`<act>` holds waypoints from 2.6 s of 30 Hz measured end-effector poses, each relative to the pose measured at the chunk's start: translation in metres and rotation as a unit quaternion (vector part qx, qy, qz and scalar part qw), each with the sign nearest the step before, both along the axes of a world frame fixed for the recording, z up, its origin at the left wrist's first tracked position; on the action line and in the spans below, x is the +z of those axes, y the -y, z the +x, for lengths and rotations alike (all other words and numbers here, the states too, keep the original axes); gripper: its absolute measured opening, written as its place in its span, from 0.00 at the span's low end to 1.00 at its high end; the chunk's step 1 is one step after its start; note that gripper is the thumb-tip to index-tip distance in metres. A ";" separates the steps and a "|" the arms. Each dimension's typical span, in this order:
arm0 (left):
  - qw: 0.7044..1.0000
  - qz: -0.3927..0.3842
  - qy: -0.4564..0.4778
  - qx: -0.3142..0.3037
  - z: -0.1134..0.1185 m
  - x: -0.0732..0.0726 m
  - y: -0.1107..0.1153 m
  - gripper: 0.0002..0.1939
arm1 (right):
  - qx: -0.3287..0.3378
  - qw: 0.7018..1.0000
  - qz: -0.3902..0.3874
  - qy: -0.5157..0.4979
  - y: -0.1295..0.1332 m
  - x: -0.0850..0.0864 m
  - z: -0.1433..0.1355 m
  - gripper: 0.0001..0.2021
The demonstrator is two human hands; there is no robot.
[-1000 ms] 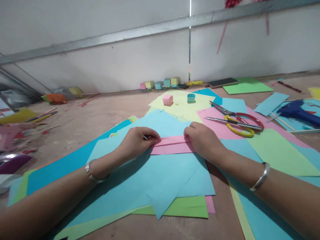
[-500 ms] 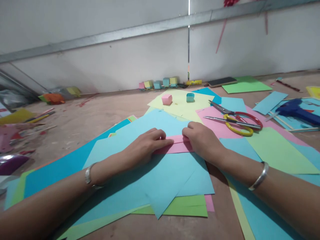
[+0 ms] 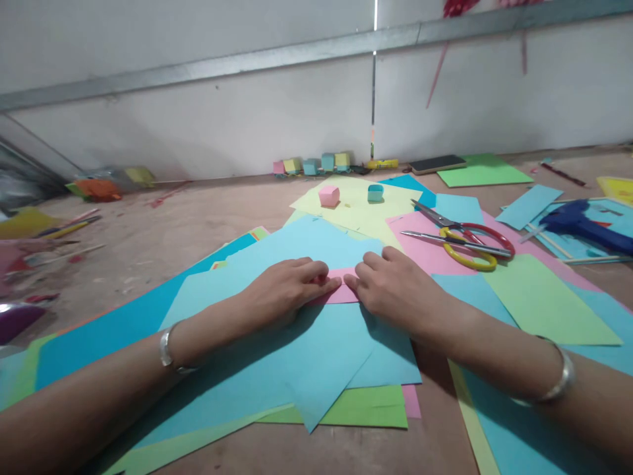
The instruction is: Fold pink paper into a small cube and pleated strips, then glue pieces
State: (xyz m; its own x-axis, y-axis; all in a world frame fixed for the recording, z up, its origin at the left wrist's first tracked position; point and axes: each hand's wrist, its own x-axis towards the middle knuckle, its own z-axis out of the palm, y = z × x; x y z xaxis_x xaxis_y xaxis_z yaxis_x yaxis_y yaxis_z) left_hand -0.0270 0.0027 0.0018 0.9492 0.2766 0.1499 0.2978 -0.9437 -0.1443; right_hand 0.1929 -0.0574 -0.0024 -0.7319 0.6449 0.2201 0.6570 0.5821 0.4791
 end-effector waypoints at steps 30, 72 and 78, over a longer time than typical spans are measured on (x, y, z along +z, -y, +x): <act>0.996 -0.010 -0.075 0.056 -0.007 0.010 0.014 0.14 | -0.159 0.986 -0.025 0.047 0.018 -0.022 0.015 0.13; 0.800 -0.261 0.506 0.191 -0.019 -0.014 -0.030 0.07 | -0.011 0.907 -0.022 -0.420 0.002 0.004 -0.002 0.13; 0.755 -0.375 0.493 0.216 -0.016 -0.010 -0.029 0.05 | -0.138 0.794 -0.182 -0.563 -0.004 0.005 -0.001 0.10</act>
